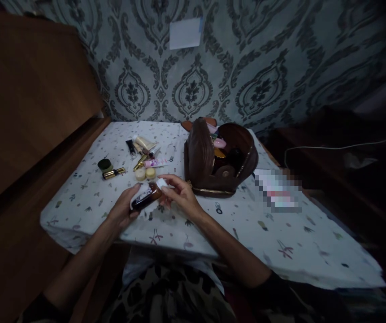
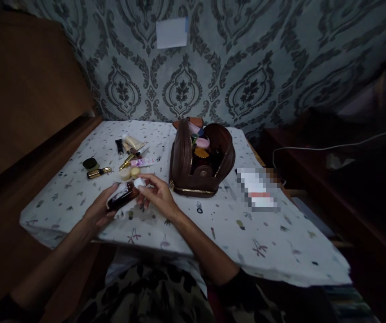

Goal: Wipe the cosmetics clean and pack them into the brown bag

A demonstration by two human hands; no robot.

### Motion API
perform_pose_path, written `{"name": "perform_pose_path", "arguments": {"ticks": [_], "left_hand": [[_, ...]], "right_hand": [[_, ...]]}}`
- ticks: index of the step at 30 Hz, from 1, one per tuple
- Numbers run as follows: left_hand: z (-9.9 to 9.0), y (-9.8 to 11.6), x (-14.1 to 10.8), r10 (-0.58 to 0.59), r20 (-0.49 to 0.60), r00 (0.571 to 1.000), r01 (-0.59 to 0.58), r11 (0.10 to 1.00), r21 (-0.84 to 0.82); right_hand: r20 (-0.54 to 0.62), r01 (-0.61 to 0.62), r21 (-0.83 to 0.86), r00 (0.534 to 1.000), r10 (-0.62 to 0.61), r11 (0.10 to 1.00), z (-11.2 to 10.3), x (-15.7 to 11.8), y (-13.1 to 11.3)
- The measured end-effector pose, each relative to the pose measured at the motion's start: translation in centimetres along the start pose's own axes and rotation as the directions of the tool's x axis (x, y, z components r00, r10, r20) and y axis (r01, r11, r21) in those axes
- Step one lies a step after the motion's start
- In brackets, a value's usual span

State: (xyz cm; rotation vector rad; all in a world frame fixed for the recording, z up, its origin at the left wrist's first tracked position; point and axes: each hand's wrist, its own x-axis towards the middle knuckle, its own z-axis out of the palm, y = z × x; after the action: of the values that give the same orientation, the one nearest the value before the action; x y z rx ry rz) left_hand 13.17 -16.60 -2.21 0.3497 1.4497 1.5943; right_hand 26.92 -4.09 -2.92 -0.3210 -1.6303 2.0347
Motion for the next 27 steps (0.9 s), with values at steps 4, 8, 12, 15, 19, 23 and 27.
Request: {"name": "perform_pose_path", "arguments": {"ticks": [4,8,12,15,19,23,27], "left_hand": [[0.7,1.0,0.7,-0.184,-0.138,0.973,0.157,0.971,-0.182],[1.4,1.2,0.6,-0.132,-0.092,0.987,0.108,0.967,-0.232],[2.3,0.8,0.1,0.116,-0.005,0.993,-0.115,0.981,-0.157],[3.5,0.9,-0.1,0.2,0.176,0.964,-0.202,0.979,-0.009],[5.6,1.1,0.3,0.078,0.147,0.986,-0.087,0.994,0.06],[7.9,1.3,1.1,0.001,0.221,0.975,-0.019,0.996,0.083],[10.9,2.4,1.2,0.02,0.456,0.89,-0.088,0.988,0.129]], "right_hand": [[-0.013,0.057,-0.05,0.998,-0.057,0.997,0.2,0.0,-0.5],[-0.059,0.14,-0.277,0.985,-0.163,0.95,-0.1,-0.7,-1.8],[-0.014,0.308,-0.525,0.929,-0.37,0.793,-0.9,-1.9,-4.2],[0.037,0.366,-0.631,0.895,-0.445,0.684,-1.8,-3.0,-6.2],[0.199,0.475,-0.715,0.842,-0.502,0.513,-3.3,-4.5,-8.9],[0.312,0.493,-0.808,0.822,-0.477,0.322,-5.0,-5.9,-12.2],[0.208,0.379,-0.899,0.811,-0.548,0.221,-6.7,-6.6,-16.6]]}}
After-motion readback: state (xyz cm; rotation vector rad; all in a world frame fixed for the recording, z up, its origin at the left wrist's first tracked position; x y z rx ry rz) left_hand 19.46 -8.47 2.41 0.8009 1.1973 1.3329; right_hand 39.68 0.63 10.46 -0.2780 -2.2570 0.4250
